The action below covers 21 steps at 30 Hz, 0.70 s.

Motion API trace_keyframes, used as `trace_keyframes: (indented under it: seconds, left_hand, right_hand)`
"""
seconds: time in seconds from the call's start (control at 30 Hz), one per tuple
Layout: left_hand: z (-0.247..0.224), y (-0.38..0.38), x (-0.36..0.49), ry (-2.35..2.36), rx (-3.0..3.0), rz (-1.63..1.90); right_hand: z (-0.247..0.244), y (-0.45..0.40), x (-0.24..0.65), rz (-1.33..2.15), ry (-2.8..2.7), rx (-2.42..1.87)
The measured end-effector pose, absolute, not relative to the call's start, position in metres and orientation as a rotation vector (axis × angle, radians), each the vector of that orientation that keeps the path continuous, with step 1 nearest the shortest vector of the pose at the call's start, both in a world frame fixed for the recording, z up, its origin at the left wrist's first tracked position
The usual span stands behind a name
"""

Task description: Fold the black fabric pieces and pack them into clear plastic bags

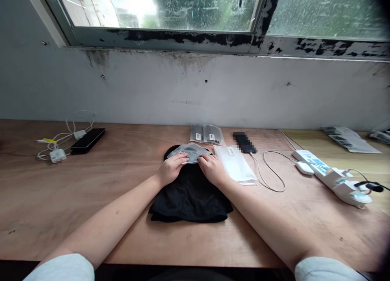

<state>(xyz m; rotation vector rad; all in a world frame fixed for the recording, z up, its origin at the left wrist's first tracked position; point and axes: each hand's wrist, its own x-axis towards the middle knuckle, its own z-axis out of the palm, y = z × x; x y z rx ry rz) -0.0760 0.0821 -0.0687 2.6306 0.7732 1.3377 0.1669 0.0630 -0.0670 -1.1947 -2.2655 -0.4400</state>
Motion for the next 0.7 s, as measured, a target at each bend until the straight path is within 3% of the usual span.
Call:
trace_keyframes:
  seconds: [0.7]
  left_hand:
    - [-0.0659,0.0808,-0.0761,0.822,2.642,1.325]
  right_hand:
    - [-0.0689,0.0651,0.1627,-0.434,-2.301,-1.219]
